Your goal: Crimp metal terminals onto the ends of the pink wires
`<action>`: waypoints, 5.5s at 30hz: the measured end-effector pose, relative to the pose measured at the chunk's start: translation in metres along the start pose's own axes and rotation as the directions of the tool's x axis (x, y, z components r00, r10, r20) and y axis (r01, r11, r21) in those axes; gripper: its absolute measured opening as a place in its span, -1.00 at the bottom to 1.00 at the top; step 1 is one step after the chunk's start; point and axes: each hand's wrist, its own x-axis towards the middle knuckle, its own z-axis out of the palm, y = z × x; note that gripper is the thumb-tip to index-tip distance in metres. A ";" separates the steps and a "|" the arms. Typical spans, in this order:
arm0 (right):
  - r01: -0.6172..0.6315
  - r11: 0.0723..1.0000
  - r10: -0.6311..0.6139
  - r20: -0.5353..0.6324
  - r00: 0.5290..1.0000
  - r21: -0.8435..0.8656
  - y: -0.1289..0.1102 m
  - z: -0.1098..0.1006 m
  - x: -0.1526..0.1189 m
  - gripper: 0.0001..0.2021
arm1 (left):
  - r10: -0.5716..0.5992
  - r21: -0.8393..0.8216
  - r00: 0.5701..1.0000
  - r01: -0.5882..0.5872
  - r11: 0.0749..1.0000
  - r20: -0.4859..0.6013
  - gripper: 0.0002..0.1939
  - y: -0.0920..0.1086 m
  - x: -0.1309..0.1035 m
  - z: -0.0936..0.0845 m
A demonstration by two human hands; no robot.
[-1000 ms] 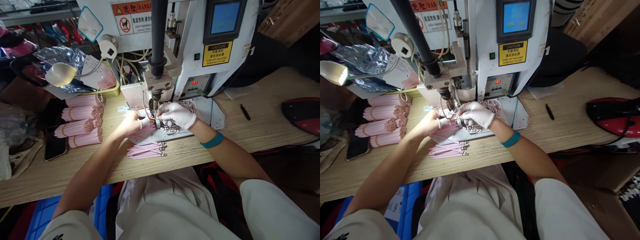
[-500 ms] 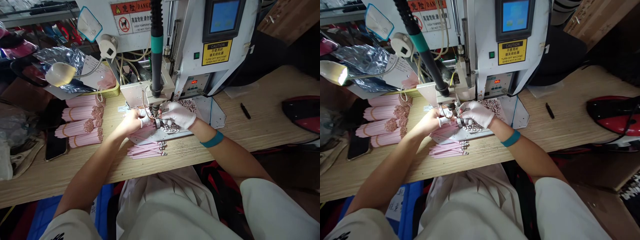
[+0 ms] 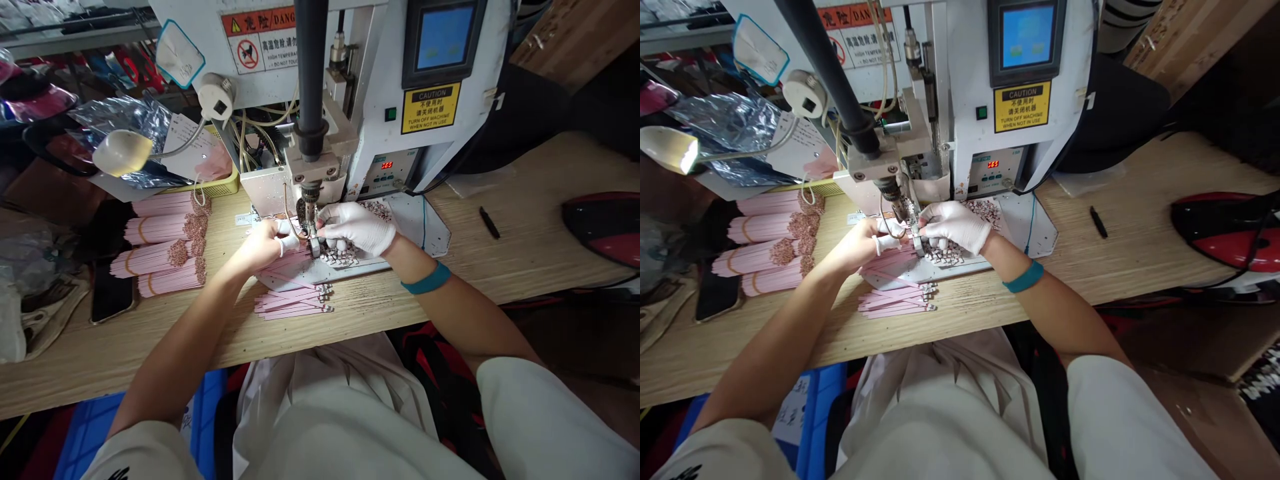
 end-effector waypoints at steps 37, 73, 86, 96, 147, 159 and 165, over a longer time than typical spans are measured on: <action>0.200 0.808 -0.198 0.065 0.978 -0.554 -0.017 0.014 -0.033 -0.78 | -0.030 -0.306 0.978 0.093 0.947 0.206 -0.67 0.020 -0.030 0.011; 0.128 0.514 -0.421 -0.119 0.899 -0.848 0.006 -0.004 -0.005 -0.83 | 0.143 0.771 0.988 -0.048 0.635 -0.057 -0.73 -0.004 -0.019 0.018; 0.197 0.829 -0.314 -0.144 0.938 -0.523 0.004 -0.011 -0.005 -0.91 | 0.169 0.589 0.978 -0.068 0.805 -0.119 -0.73 -0.002 -0.014 0.009; -0.030 0.999 0.029 0.028 0.999 0.030 0.001 0.005 -0.001 -0.87 | 0.079 0.078 0.997 -0.079 0.994 0.004 -0.72 -0.003 -0.008 0.000; -0.060 0.996 0.059 0.014 0.998 0.073 0.010 0.008 0.008 -0.80 | -0.051 -0.050 0.997 0.054 0.997 0.064 -0.79 -0.006 0.006 0.001; 0.161 0.742 -0.327 -0.143 0.934 -0.651 0.000 -0.027 -0.001 -0.88 | -0.035 0.163 0.985 0.007 0.987 0.167 -0.79 0.013 -0.025 -0.001; 0.085 0.446 -0.367 -0.096 0.925 -0.891 0.011 -0.006 0.008 -0.85 | 0.174 0.588 0.968 -0.034 0.808 -0.183 -0.73 -0.004 -0.009 0.006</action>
